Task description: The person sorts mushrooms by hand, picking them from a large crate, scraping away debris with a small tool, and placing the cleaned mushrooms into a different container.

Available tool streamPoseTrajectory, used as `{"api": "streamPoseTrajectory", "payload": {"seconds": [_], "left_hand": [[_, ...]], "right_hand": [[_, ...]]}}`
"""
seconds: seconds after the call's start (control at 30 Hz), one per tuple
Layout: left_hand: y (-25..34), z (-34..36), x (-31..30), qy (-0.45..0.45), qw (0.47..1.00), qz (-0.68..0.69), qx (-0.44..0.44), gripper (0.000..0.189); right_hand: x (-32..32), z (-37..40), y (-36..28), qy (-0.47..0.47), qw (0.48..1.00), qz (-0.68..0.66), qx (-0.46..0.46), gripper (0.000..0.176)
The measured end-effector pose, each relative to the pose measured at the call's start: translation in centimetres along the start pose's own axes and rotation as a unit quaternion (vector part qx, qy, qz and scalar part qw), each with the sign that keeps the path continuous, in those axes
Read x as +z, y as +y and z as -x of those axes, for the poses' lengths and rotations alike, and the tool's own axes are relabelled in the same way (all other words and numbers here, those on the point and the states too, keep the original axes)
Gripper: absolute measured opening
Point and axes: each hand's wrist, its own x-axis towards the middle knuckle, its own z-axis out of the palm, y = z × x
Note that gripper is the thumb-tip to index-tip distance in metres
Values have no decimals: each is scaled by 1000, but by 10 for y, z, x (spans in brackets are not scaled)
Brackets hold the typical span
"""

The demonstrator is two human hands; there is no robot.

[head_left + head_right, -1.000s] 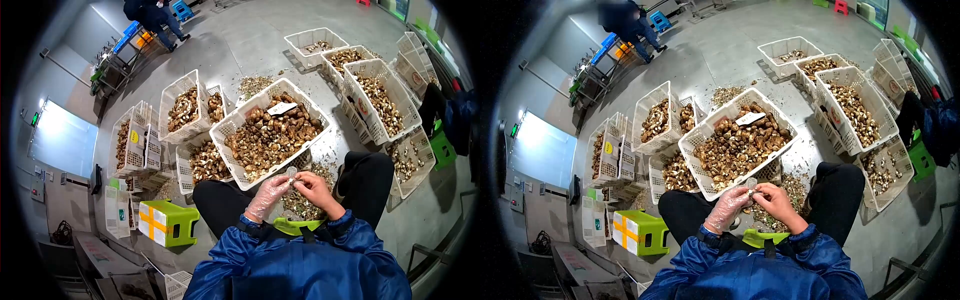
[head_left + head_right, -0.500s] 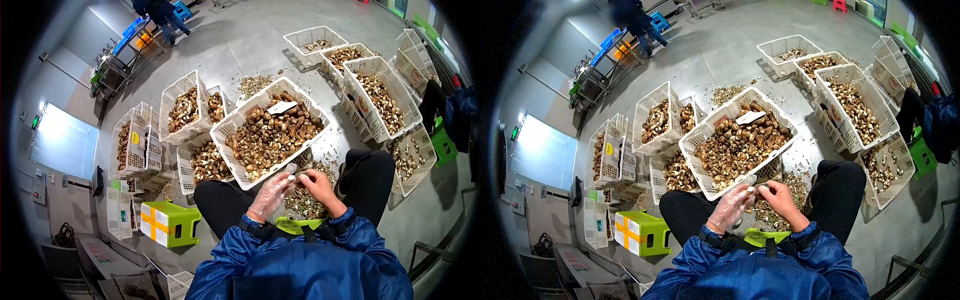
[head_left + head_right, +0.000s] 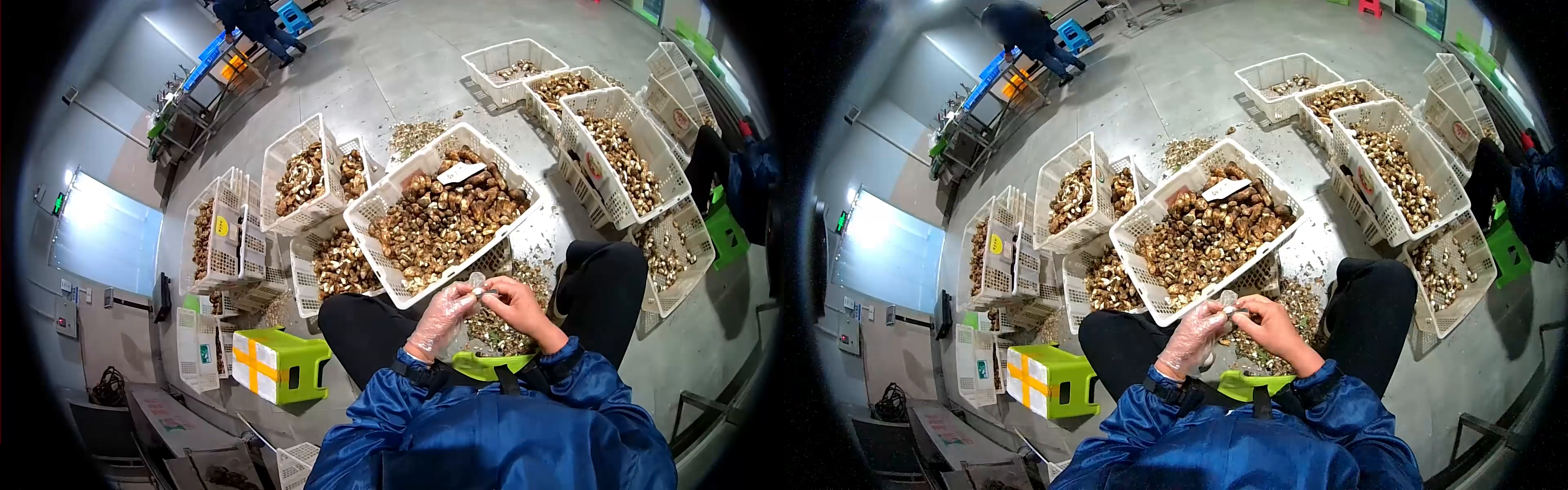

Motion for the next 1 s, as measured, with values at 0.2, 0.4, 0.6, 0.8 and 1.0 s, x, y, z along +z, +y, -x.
{"api": "streamPoseTrajectory", "payload": {"seconds": [0.2, 0.4, 0.6, 0.8, 1.0], "left_hand": [[11, 5, 18, 31, 991, 126, -23, 19], [3, 3, 3, -1, 997, 76, -2, 29], [10, 8, 5, -22, 999, -29, -7, 33], [9, 8, 4, -14, 998, -56, -4, 36], [-3, 0, -6, -43, 991, 130, -4, 30]], "right_hand": [[1, -3, 21, 10, 986, -144, 84, 21], [3, -2, 11, 8, 995, -100, 11, 22], [-2, -2, 12, -34, 989, -119, 86, 23], [-3, -2, 8, -46, 997, -61, 24, 24], [-5, -6, 12, -22, 957, -233, 174, 23]]}}
